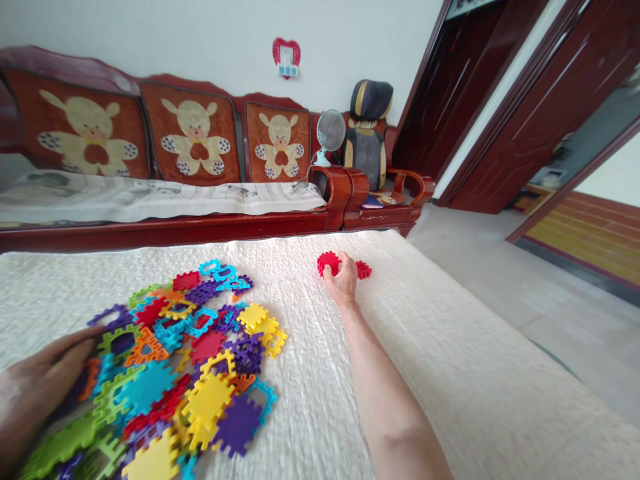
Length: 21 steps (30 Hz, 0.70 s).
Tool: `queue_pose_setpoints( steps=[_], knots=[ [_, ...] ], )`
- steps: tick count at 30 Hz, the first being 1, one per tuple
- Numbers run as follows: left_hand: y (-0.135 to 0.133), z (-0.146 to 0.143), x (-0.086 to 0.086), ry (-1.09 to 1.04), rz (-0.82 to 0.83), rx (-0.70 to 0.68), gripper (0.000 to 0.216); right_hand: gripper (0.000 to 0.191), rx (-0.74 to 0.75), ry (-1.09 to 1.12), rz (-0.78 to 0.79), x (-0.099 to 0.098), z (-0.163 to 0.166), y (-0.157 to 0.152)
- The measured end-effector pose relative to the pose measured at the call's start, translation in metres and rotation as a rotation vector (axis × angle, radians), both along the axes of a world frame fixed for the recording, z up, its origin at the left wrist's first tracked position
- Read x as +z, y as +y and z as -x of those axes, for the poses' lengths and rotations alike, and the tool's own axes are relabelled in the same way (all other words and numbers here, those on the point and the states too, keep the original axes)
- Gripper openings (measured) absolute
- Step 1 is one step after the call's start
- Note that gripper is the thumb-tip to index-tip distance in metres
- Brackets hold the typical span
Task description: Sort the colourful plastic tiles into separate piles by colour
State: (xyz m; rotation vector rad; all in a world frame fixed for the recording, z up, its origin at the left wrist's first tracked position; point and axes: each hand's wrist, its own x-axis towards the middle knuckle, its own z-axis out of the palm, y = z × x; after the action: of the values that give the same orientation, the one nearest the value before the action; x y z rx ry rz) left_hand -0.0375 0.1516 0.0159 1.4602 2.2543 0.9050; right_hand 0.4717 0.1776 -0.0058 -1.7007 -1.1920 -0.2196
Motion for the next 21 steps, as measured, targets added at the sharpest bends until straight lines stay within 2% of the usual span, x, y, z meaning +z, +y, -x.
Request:
queue_pose_setpoints(
  steps=[4,10,21],
  knots=[
    [-0.0013,-0.0006,0.0017,-0.016,0.002,-0.029,0.044,0.049,0.016,-0.008,0.019,-0.0011,-0.0003,0.0021],
    [-0.0034,-0.0051,0.0061,-0.031,0.009,-0.001,0.044,0.048,0.007,-0.018,0.025,-0.0014,-0.0008,0.0026],
    [-0.0006,0.0018,0.0001,0.001,0.0,-0.015,0.041,0.05,0.009,-0.022,0.046,-0.0043,-0.0018,0.0035]
  ],
)
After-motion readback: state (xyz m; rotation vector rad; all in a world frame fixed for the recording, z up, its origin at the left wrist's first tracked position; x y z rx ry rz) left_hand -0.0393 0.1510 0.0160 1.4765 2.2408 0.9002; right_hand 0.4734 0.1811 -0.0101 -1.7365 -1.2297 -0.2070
